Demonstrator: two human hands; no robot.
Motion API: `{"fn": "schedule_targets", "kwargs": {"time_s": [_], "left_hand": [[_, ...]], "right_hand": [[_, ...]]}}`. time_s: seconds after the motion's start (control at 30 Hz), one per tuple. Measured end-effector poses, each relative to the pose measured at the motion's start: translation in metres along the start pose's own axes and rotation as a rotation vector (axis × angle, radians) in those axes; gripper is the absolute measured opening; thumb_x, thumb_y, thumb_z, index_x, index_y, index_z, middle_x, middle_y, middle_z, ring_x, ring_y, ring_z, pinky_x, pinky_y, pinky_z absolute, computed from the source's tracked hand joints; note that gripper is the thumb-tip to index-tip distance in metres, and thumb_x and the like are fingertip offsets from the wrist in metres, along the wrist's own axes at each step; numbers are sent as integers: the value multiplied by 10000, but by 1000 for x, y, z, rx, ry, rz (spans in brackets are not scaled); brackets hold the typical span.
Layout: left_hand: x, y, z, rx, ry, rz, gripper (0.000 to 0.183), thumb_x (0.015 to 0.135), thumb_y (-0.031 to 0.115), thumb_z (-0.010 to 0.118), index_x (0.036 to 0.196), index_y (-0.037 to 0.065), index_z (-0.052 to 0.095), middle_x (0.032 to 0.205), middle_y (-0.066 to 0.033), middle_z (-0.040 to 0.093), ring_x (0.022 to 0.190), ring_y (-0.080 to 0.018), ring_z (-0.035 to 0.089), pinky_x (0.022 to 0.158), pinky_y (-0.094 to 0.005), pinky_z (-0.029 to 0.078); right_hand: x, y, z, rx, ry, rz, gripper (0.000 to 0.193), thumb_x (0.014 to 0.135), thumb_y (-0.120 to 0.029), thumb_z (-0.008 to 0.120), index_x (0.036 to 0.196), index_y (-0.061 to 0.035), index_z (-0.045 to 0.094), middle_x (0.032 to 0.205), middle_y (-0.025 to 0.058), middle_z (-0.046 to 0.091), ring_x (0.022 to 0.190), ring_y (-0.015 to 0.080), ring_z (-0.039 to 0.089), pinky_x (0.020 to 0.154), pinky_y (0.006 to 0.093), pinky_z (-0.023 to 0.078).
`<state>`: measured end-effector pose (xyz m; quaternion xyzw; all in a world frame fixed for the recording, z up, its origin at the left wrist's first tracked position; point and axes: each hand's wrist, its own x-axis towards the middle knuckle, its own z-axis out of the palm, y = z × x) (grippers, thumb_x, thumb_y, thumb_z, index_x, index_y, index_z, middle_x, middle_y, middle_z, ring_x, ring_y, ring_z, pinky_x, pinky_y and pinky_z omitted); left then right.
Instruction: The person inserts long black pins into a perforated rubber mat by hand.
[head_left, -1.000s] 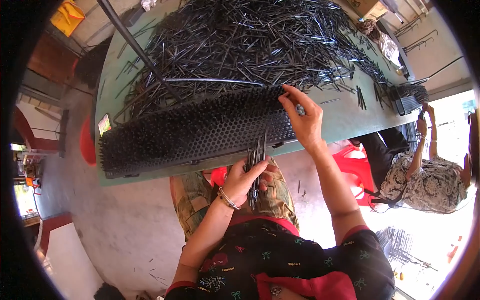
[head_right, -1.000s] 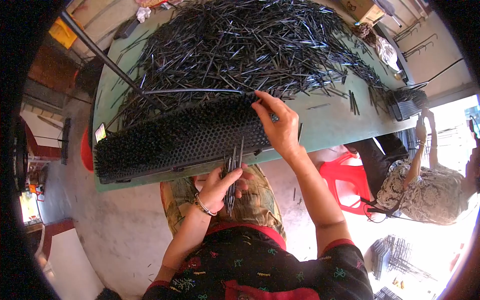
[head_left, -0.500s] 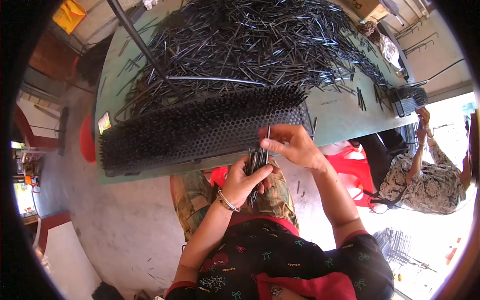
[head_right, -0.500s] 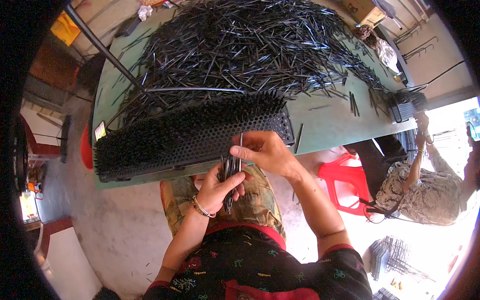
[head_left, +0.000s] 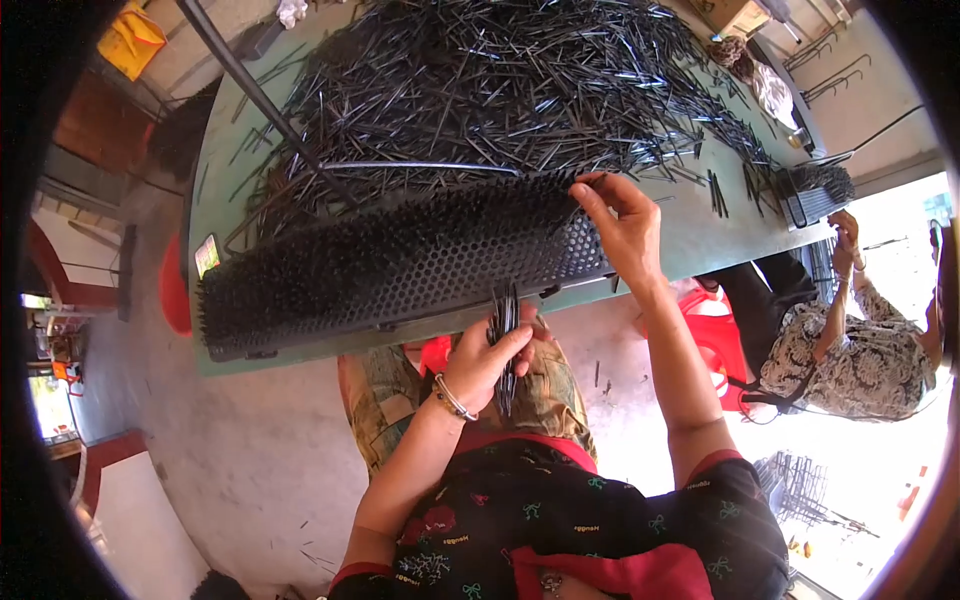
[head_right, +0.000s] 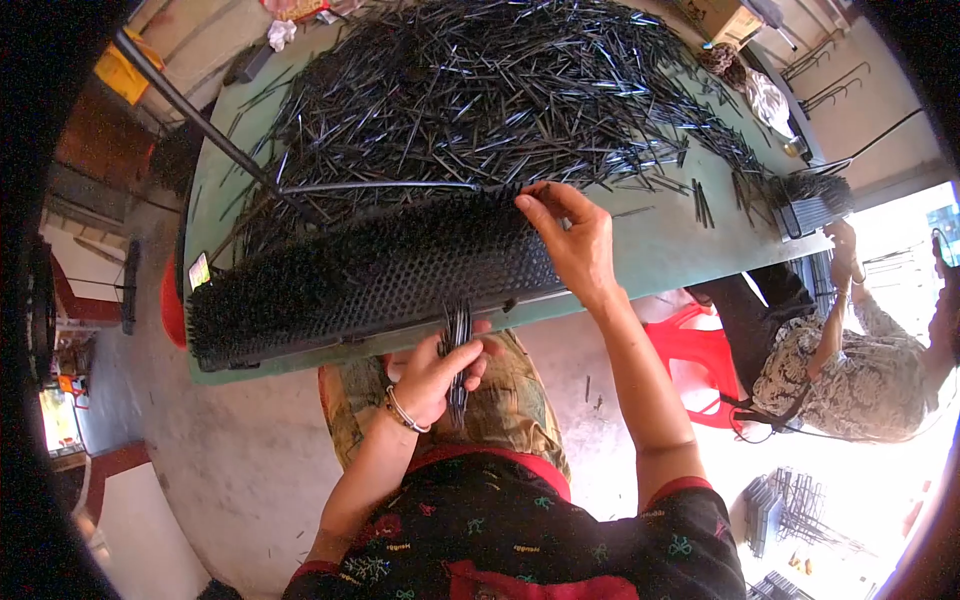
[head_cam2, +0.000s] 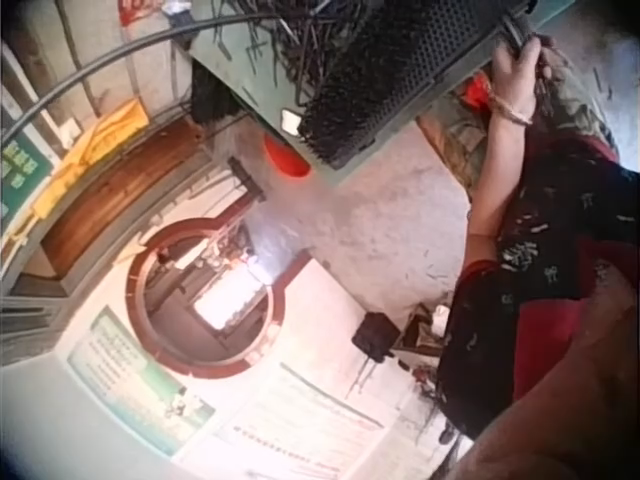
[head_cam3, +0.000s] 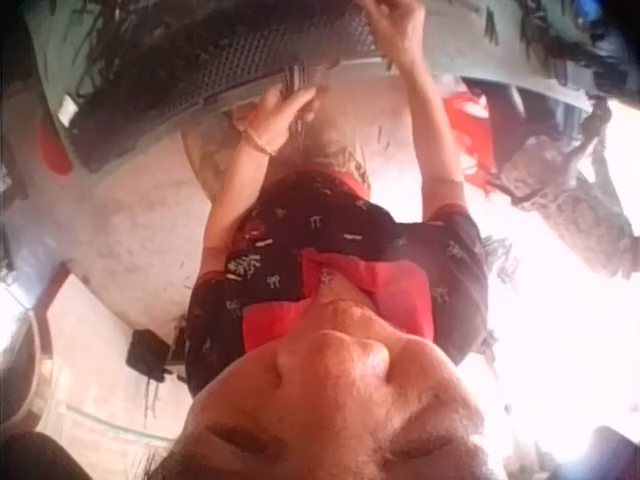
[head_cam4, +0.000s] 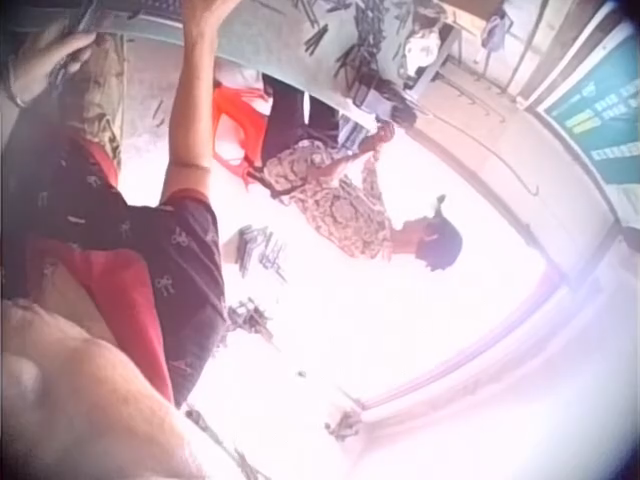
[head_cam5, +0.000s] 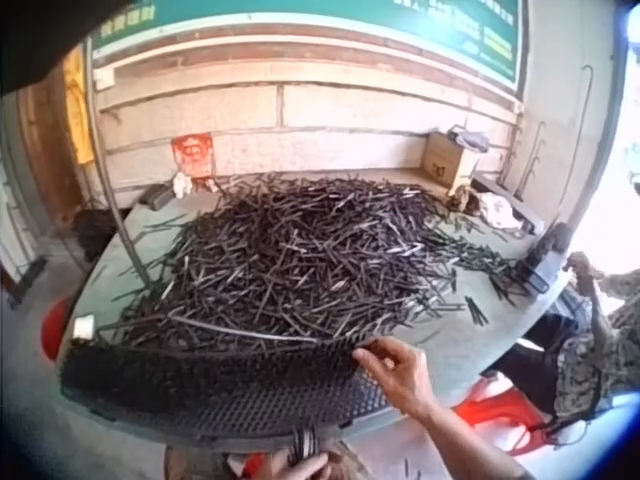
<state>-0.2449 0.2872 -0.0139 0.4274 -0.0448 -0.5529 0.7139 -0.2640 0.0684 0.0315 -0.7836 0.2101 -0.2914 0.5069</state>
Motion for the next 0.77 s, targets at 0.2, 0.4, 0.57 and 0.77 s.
{"fn": "schedule_targets", "kwargs": {"time_s": [0.2,0.4,0.57,0.77], "left_hand": [[-33,-31,-22,213,-72,-52,276,917,113,502,1174,21,459,919,-91,627,680,-93,554,585,-232,463],[-74,-69,-43,166,-152,-298,325,924,147,500,1207,1,439,989,-118,629,779,-148,605,661,-292,501],[-62,-53,-49,-55,135,-112,267,921,182,508,1146,39,500,985,-125,628,806,-173,615,684,-315,523],[-34,-25,-34,-206,3,-123,327,926,173,513,1215,39,443,1088,-127,590,966,-269,616,766,-415,541]], "right_hand": [[2,3,-2,-11,12,-94,164,822,-117,671,918,13,642,753,42,647,702,53,561,664,222,455],[-5,-18,-5,321,-26,140,163,844,-139,659,862,23,654,759,42,645,694,55,543,637,211,445],[-50,-27,4,246,-451,347,207,848,-194,665,786,3,647,677,-5,613,622,47,544,549,202,434],[-89,0,23,241,-595,487,230,861,-208,650,919,15,652,757,-24,607,664,26,493,561,201,416]]}}
